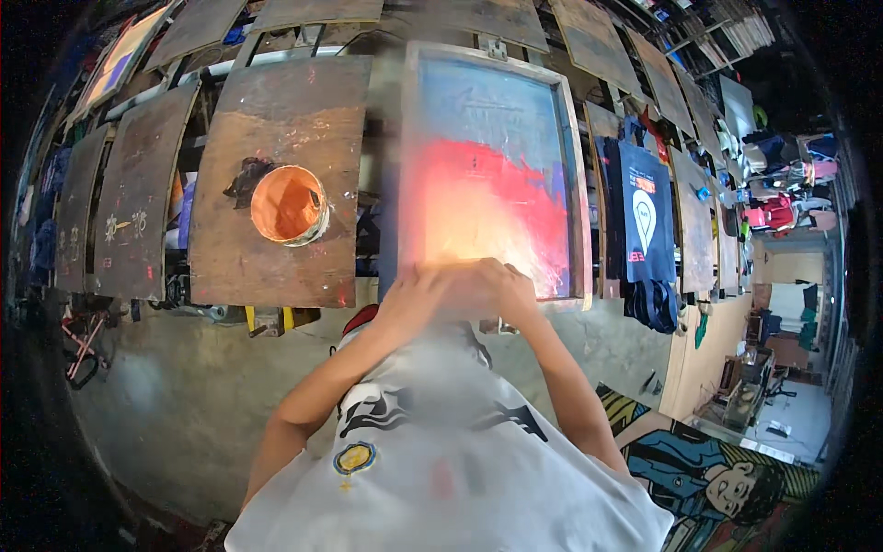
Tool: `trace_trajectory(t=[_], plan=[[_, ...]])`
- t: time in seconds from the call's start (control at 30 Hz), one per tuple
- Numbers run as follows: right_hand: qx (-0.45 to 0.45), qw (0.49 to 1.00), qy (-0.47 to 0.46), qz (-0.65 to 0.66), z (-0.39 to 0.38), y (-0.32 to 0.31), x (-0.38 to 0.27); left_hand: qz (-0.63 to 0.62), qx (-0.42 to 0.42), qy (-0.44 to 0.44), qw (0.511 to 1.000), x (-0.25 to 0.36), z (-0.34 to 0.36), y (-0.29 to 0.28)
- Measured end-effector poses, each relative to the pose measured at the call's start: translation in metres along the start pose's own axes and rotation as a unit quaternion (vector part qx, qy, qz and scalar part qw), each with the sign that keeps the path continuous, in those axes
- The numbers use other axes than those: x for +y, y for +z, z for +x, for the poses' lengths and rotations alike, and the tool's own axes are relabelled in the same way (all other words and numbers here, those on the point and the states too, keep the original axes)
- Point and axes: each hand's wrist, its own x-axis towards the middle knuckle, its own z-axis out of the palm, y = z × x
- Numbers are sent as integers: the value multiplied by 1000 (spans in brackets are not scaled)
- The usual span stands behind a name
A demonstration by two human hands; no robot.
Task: The recorder is performing screen printing on t-shirts using a manual screen printing machine.
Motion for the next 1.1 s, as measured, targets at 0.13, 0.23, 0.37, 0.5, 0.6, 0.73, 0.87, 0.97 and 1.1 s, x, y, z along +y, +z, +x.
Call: trace_trajectory(t=[0.13, 0.23, 0.37, 0.5, 0.6, 0.73, 0.87, 0.97, 1.1], plan=[[-68, 997, 30, 6, -16, -3, -2, -67, -45, 2, 997, 15, -7, -6], [-14, 1000, 7, -24, -3, 3, 0, 23, 9, 8, 1000, 7, 1, -7], [-14, 1000, -4, -5, 5, 7, 6, 11, -11, -22, 1000, 5, 3, -7], [-29, 999, -32, -3, -11, -1, 16, -22, -59, -39, 997, 24, -7, 9], [-54, 997, -49, -16, -3, -5, 26, -70, -8, -40, 997, 32, -2, 4], [-70, 993, -96, -23, 21, -14, 35, -40, -30, -120, 992, 43, 13, -2], [-95, 986, -129, -35, 8, -15, 65, -69, -22, -120, 990, 62, 15, 17], [-127, 979, -153, -38, 4, -32, 92, -98, -35, -166, 981, 95, 25, 45], [-128, 955, -257, -71, 41, -38, 122, -116, -39, -221, 967, 121, 56, 30]])
